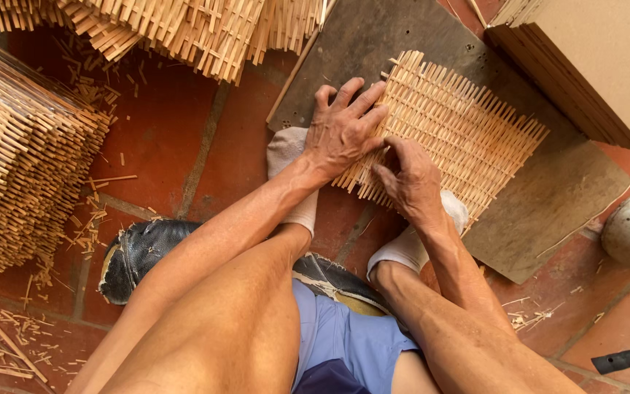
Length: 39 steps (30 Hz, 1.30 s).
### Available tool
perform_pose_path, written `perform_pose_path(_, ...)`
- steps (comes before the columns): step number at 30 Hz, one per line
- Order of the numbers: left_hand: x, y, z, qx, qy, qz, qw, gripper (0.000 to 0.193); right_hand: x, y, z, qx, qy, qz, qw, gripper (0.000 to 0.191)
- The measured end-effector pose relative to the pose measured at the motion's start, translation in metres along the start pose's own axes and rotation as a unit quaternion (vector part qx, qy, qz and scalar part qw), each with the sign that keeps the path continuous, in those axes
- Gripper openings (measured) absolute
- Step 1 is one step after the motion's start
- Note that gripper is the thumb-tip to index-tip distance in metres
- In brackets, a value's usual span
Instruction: The person sits on the floor and assembles small bamboo mats by applying adhesive to cardboard pieces and pressing woven bamboo strips onto them. They use a paint roller to spread the adhesive and a wooden block to press the strips flat, then stack the finished mats.
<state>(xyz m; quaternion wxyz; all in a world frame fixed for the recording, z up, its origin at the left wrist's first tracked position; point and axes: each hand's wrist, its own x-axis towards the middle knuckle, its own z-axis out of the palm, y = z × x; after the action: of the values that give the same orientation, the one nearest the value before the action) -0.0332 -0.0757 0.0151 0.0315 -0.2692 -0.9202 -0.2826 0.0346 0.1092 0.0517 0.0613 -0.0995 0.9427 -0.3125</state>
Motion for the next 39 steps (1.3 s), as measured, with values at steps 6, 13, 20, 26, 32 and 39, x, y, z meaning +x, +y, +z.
perform_pose_path(6, 0.002, 0.002, -0.003, -0.014, 0.013, 0.006, 1.000, 0.050, -0.001, -0.004, 0.002, -0.044, 0.005, -0.010, 0.999, 0.075)
perform_pose_path(13, 0.001, 0.001, -0.006, 0.000, 0.013, 0.017, 1.000, 0.051, 0.001, -0.016, -0.001, -0.035, -0.001, 0.004, 0.999, 0.077)
perform_pose_path(20, 0.003, 0.002, -0.005, 0.023, 0.009, 0.021, 0.999, 0.050, -0.003, -0.021, -0.001, -0.024, 0.025, -0.017, 0.999, 0.092)
perform_pose_path(26, 0.004, 0.001, -0.006, 0.036, 0.006, 0.039, 0.999, 0.054, -0.018, 0.015, -0.006, 0.211, 0.015, 0.154, 0.965, 0.070)
perform_pose_path(32, 0.007, 0.011, -0.006, 0.019, -0.022, -0.032, 0.999, 0.047, -0.106, 0.096, -0.073, 0.117, 0.301, 0.357, 0.876, 0.029)
perform_pose_path(39, 0.014, 0.013, 0.007, -0.046, -0.028, -0.147, 0.988, 0.052, -0.093, 0.091, -0.070, 0.074, 0.238, 0.467, 0.848, 0.040)
